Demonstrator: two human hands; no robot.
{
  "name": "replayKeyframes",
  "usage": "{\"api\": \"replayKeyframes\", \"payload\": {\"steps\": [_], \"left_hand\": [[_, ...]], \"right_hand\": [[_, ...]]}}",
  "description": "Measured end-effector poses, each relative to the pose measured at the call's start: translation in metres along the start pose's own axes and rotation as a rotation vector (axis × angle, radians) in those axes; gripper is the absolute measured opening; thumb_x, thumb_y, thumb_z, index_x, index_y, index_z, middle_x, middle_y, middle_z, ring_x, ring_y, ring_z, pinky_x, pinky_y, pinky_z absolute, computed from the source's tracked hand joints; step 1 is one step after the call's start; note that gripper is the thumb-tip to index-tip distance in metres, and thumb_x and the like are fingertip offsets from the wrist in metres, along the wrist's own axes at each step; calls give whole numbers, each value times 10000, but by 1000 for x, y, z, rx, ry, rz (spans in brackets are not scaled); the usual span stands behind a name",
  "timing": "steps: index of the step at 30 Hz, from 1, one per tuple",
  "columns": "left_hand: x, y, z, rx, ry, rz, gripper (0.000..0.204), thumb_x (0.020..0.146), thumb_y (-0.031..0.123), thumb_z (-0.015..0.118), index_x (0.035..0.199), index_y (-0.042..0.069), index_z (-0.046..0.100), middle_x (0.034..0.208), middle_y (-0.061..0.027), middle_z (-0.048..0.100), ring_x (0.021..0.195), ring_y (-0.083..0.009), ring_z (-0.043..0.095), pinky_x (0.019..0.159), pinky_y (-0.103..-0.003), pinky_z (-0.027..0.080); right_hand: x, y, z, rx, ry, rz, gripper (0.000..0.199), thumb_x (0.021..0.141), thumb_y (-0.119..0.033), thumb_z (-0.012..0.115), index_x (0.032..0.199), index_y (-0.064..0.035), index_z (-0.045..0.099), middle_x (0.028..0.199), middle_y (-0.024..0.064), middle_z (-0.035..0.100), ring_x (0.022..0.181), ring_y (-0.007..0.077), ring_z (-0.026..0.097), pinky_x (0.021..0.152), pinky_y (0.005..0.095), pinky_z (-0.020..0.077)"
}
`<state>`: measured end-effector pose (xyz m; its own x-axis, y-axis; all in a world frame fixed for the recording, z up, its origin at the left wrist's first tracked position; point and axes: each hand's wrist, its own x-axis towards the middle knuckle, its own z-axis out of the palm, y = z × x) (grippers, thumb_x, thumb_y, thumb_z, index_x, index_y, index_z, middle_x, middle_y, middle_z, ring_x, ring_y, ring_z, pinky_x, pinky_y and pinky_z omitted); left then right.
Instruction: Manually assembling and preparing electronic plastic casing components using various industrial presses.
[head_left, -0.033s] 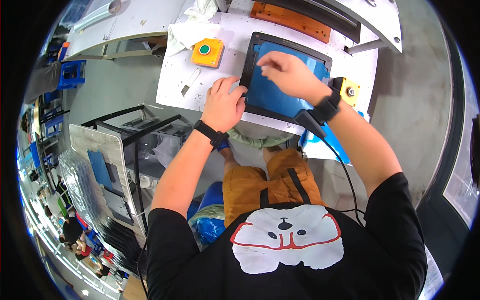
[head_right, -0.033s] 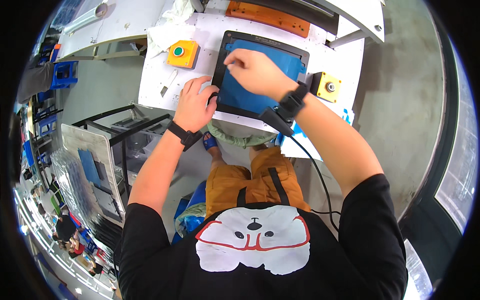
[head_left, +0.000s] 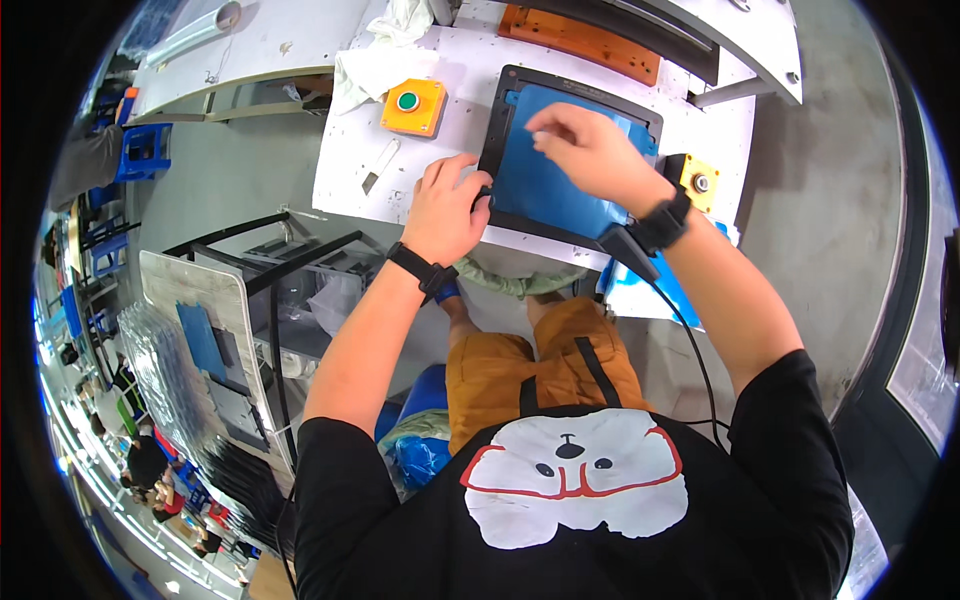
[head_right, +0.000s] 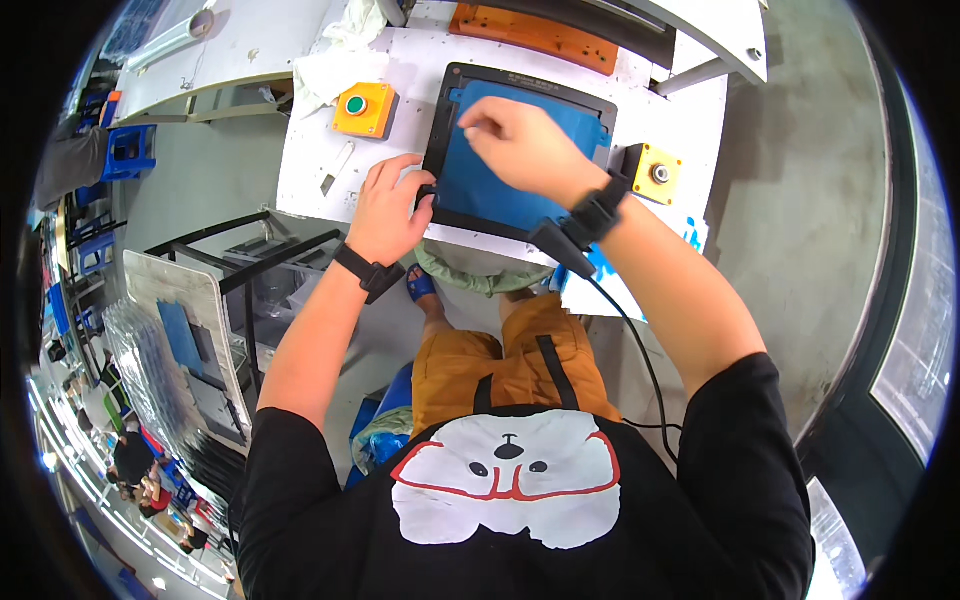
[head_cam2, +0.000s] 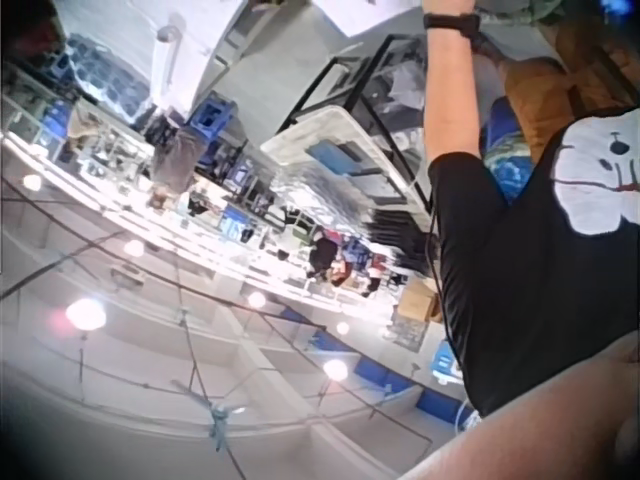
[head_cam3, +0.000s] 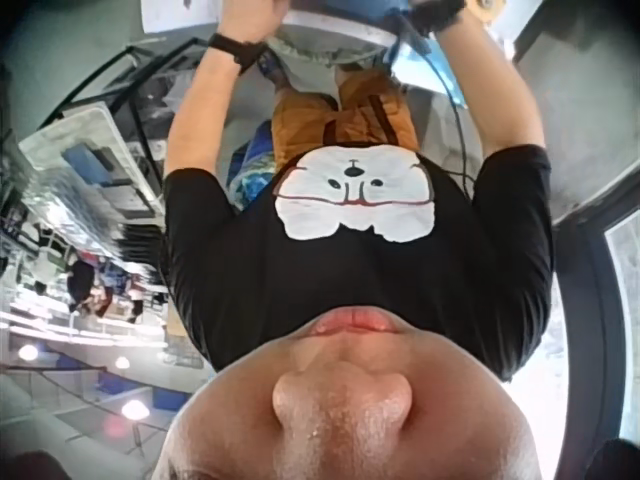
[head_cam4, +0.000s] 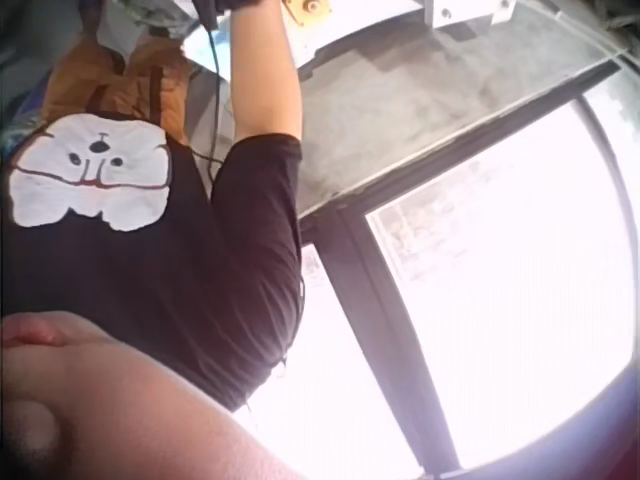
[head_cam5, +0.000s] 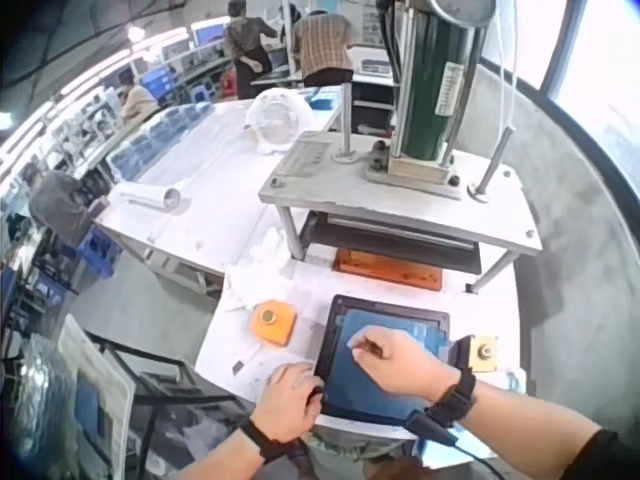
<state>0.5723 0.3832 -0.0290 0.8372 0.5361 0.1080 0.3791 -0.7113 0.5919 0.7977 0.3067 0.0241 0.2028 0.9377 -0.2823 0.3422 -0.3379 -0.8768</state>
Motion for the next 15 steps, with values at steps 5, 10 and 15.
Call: {"api": "replayKeyframes", "payload": {"steps": [5, 10, 15], "left_hand": [[-1, 1, -1, -72, 7, -67, 258, 783, 90, 685, 1036, 77, 639, 1219, -137, 555, 1161, -351, 492, 983, -421, 424], [3, 3, -3, -26, -36, -13, 259, 788, 95, 687, 1042, 78, 637, 1239, -140, 545, 1164, -357, 489, 993, -419, 418], [1, 3, -11, -102, -14, -90, 234, 803, 79, 660, 1034, 60, 631, 1221, -150, 557, 1155, -364, 497, 992, -422, 415]], "right_hand": [[-70, 20, -47, -26, 331, 74, 186, 911, -122, 625, 1050, 1, 643, 866, 54, 663, 813, 111, 619, 743, 260, 505], [-132, 48, -40, 51, 409, 228, 167, 923, -109, 619, 1041, 8, 639, 790, -1, 585, 707, 75, 508, 653, 236, 454], [-141, 35, 1, -73, 293, 68, 128, 856, -64, 653, 977, -30, 673, 792, 80, 636, 725, 210, 609, 654, 322, 494]]}}
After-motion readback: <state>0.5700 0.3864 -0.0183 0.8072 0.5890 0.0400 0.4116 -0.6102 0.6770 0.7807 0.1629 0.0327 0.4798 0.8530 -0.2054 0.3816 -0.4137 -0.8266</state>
